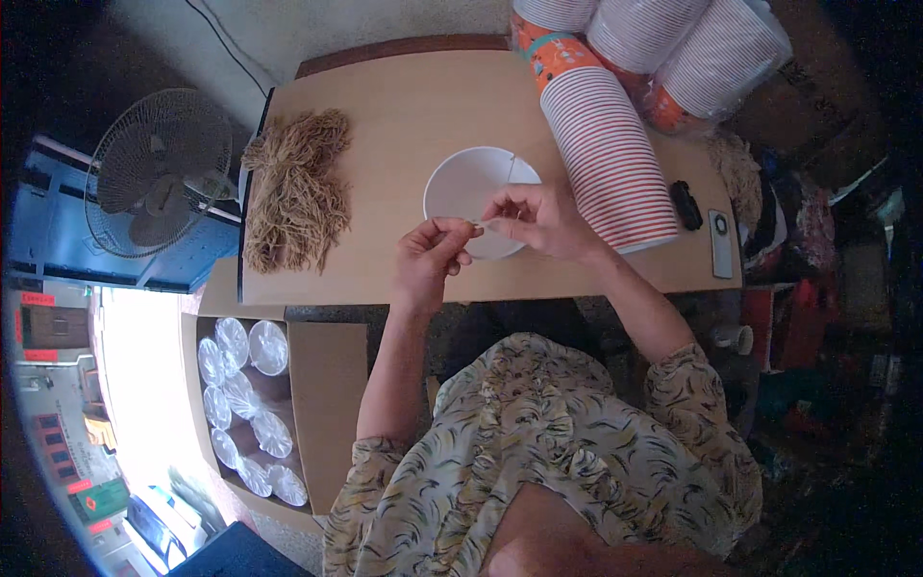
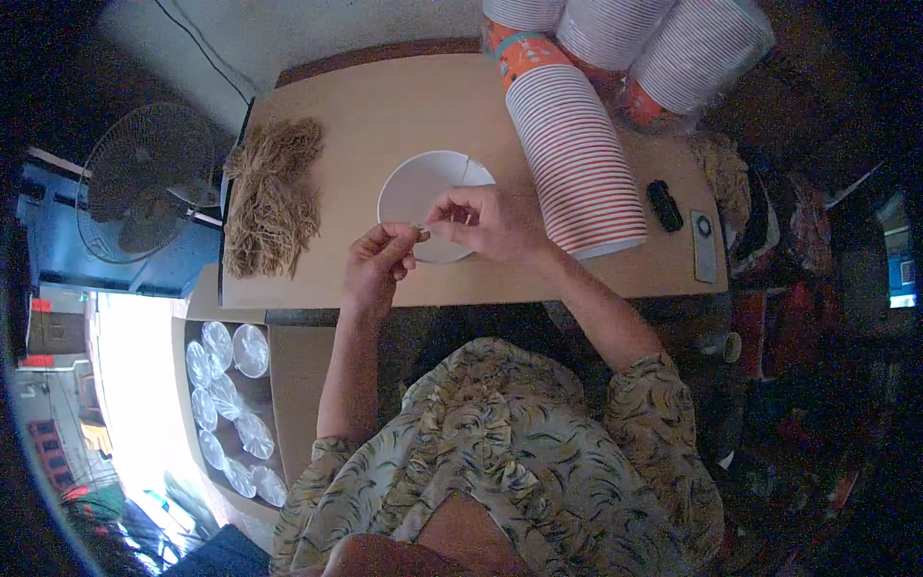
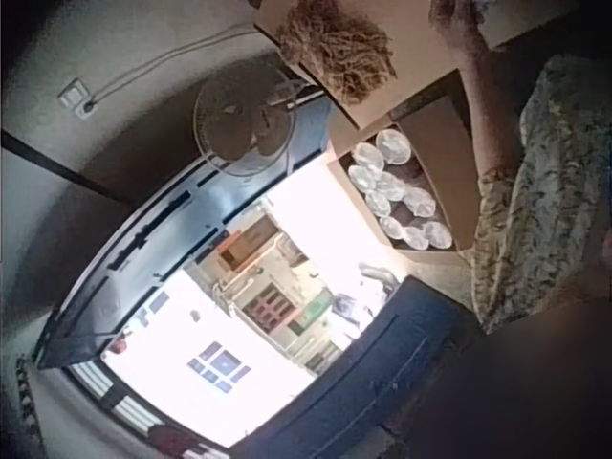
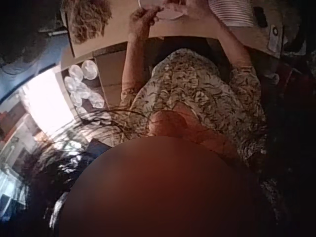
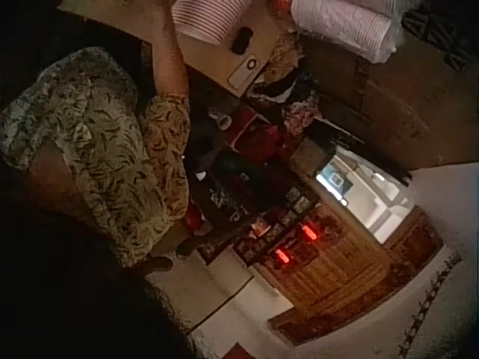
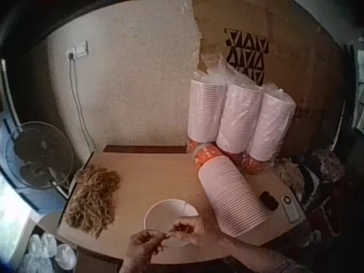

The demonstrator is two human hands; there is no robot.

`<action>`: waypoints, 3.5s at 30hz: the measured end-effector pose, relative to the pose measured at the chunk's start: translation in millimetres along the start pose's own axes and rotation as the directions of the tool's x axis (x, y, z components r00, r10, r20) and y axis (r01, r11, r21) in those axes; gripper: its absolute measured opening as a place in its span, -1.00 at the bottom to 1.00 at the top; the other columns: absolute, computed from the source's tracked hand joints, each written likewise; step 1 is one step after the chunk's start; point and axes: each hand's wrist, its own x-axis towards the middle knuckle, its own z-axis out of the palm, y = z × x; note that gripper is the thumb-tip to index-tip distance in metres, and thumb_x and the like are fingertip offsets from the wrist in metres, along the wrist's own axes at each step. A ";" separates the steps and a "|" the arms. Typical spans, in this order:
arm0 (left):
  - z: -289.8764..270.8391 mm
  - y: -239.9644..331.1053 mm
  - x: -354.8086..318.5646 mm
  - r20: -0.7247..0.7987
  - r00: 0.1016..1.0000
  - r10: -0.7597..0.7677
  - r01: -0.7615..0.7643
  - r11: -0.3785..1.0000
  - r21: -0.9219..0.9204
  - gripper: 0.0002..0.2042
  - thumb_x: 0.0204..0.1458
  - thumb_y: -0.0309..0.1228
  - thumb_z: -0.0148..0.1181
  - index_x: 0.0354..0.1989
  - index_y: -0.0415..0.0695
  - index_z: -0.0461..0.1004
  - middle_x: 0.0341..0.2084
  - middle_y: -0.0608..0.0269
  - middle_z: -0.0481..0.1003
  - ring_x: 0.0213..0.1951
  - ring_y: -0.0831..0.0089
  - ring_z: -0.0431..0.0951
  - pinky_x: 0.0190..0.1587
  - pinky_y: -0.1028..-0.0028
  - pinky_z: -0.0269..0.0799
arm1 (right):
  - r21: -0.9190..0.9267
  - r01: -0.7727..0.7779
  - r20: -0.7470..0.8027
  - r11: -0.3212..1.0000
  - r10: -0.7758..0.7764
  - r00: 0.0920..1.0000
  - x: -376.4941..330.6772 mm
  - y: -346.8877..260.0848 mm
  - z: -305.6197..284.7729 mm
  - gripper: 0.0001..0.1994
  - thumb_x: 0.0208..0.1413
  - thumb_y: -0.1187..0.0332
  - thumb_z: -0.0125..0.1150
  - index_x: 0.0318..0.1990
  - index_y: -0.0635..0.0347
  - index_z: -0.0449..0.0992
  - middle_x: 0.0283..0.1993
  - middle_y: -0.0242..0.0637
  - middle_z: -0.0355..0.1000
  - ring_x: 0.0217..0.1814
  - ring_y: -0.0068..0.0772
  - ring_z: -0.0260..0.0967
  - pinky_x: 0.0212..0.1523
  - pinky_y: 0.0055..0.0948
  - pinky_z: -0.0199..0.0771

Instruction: The recorder is unpacking paper buckets and attaching string handles to them at a workbench.

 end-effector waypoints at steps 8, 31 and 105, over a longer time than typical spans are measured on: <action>10.1 0.7 -1.8 -0.063 0.998 0.001 0.006 0.993 0.116 -0.86 0.14 -0.44 0.28 -0.20 -0.23 0.56 -0.35 0.24 0.64 -0.51 0.62 0.55 -0.50 0.67 0.33 | -0.099 -0.016 -0.079 0.995 0.008 0.997 -9.4 -11.3 13.6 -0.80 0.10 0.33 0.34 -0.18 0.23 0.59 -0.35 -0.39 0.53 -0.35 -0.64 0.42 -0.30 -0.53 0.46; 23.7 -11.2 -3.0 -0.087 0.987 0.133 -0.124 0.986 0.108 -0.84 0.15 -0.54 0.23 -0.15 -0.37 0.56 -0.32 0.14 0.63 -0.28 0.48 0.64 -0.17 0.54 0.58 | 0.047 -0.254 -0.031 0.966 0.255 0.966 4.9 -3.6 6.2 -0.86 0.15 0.40 0.27 -0.37 0.29 0.56 -0.52 -0.47 0.46 -0.51 -0.77 0.31 -0.50 -0.67 0.31; 19.1 -5.4 -3.1 0.043 0.997 0.057 -0.060 0.995 0.079 -0.93 0.21 -0.59 0.13 -0.17 -0.29 0.44 -0.32 0.12 0.60 -0.24 0.41 0.65 -0.15 0.48 0.63 | 0.209 -0.257 0.291 0.944 0.191 0.937 3.2 -1.6 -2.4 -0.87 0.30 0.37 0.09 -0.17 0.26 0.36 -0.55 -0.50 0.28 -0.56 -0.74 0.17 -0.54 -0.65 0.17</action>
